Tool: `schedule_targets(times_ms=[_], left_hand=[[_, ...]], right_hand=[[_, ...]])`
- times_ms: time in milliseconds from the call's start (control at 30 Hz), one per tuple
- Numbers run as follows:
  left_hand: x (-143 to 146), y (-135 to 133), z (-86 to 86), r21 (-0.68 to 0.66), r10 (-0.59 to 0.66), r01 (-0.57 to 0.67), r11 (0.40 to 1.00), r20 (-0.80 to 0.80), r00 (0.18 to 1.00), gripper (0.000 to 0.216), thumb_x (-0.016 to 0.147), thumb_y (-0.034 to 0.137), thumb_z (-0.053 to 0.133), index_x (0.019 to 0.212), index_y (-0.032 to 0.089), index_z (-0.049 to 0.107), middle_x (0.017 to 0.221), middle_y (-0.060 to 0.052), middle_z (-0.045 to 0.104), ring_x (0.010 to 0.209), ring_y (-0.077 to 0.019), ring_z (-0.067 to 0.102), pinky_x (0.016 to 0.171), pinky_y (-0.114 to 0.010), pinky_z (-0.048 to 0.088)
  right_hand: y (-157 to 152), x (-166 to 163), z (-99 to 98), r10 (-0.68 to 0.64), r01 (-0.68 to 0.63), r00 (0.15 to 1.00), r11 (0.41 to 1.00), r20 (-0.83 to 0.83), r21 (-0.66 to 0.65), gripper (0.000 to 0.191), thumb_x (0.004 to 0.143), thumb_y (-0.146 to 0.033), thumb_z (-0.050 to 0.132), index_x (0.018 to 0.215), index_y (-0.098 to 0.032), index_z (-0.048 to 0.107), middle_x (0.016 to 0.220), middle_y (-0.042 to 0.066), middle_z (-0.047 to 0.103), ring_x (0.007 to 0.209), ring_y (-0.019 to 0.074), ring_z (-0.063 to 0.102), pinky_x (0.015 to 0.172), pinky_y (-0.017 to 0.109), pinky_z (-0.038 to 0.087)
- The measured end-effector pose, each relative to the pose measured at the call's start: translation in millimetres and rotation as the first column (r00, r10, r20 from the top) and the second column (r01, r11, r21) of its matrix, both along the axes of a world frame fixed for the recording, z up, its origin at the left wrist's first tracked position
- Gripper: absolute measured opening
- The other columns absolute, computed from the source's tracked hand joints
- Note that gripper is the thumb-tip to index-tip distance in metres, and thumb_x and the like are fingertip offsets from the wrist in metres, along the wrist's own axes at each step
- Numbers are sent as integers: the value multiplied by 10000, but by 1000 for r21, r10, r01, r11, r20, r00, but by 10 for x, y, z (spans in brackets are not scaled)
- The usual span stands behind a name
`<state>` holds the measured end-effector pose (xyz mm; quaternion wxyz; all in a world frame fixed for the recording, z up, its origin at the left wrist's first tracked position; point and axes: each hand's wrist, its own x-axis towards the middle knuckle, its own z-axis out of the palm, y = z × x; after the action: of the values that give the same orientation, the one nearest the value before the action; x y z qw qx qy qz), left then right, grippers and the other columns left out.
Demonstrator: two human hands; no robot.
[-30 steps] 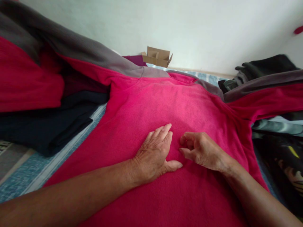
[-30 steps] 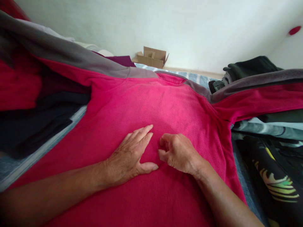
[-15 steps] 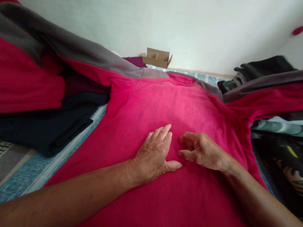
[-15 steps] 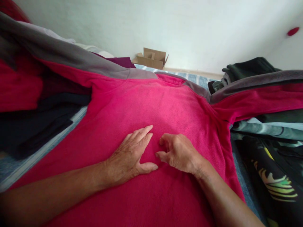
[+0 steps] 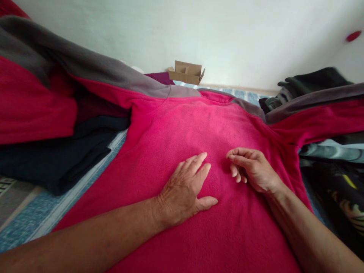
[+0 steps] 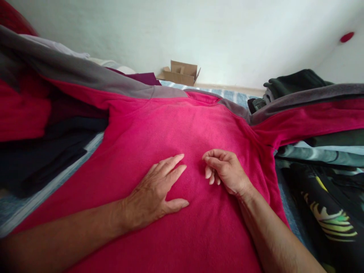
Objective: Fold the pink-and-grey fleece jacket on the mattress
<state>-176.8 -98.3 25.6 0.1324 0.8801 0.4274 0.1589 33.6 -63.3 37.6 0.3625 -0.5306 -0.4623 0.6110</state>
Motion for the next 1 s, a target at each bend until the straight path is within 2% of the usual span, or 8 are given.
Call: schedule_targets(times_ms=[133, 200, 467, 600, 667, 800, 900, 1000], left_hand=[[6, -17, 47, 75, -182, 182, 980, -11, 983, 353, 836, 327, 567, 1165, 201, 562, 1405, -151, 397, 1304, -308, 336, 1011, -501, 365], [14, -31, 70, 80, -210, 212, 974, -29, 977, 266, 871, 294, 516, 1108, 203, 594, 1360, -132, 461, 1303, -288, 346, 1018, -482, 369], [-8, -57, 82, 145, -240, 237, 961, 7, 971, 183, 878, 248, 515, 980, 161, 640, 1235, -108, 578, 1278, -259, 397, 1035, -433, 391], [-17, -44, 85, 196, -315, 298, 934, 61, 947, 141, 861, 166, 514, 832, 155, 652, 1058, -86, 662, 1180, -220, 499, 1034, -398, 412], [-17, -37, 82, 213, -316, 289, 934, 107, 943, 131, 841, 146, 533, 771, 154, 644, 1007, -85, 675, 1124, -214, 537, 1008, -381, 440], [-18, -24, 75, 213, -206, 159, 964, 224, 953, 148, 818, 156, 552, 683, 148, 611, 941, -99, 675, 1033, -215, 582, 953, -377, 477], [-18, -21, 74, 190, -149, 114, 975, 183, 972, 157, 840, 218, 532, 885, 110, 636, 1044, -139, 652, 1115, -239, 540, 986, -397, 443], [-17, -25, 65, 100, -183, 184, 978, -18, 983, 511, 852, 435, 518, 1218, 79, 516, 1319, -179, 498, 1294, -283, 369, 1049, -442, 355]], right_hand=[[14, 9, -17, -53, 52, 996, 999, -73, -10, 266, 696, -373, 656, 823, -160, 559, 459, -36, 567, 317, 81, 460, 279, 158, 261], [15, 6, -16, -50, 49, 996, 999, -73, -9, 269, 694, -374, 660, 818, -158, 557, 458, -34, 567, 316, 79, 457, 277, 154, 264], [27, 9, -14, -13, 12, 998, 1000, -57, -29, 264, 704, -387, 652, 801, -162, 554, 476, -33, 578, 326, 80, 475, 279, 152, 292], [30, 16, -24, -16, 15, 998, 1000, -64, -23, 268, 705, -392, 654, 801, -163, 552, 480, -33, 578, 326, 79, 477, 277, 150, 297], [30, 16, -26, -16, 15, 998, 1000, -67, -25, 269, 706, -393, 654, 799, -162, 553, 479, -33, 578, 326, 78, 477, 277, 149, 299], [30, 11, -24, -20, 17, 996, 999, -84, -27, 274, 703, -391, 659, 803, -159, 552, 474, -31, 579, 326, 79, 478, 276, 146, 302], [31, 5, -19, -20, 17, 995, 999, -95, -27, 272, 700, -386, 661, 799, -158, 550, 473, -31, 580, 324, 79, 476, 275, 144, 304], [29, 1, -15, -13, 11, 995, 1000, -97, -20, 267, 704, -383, 658, 800, -158, 553, 469, -32, 578, 323, 79, 474, 274, 145, 304]])
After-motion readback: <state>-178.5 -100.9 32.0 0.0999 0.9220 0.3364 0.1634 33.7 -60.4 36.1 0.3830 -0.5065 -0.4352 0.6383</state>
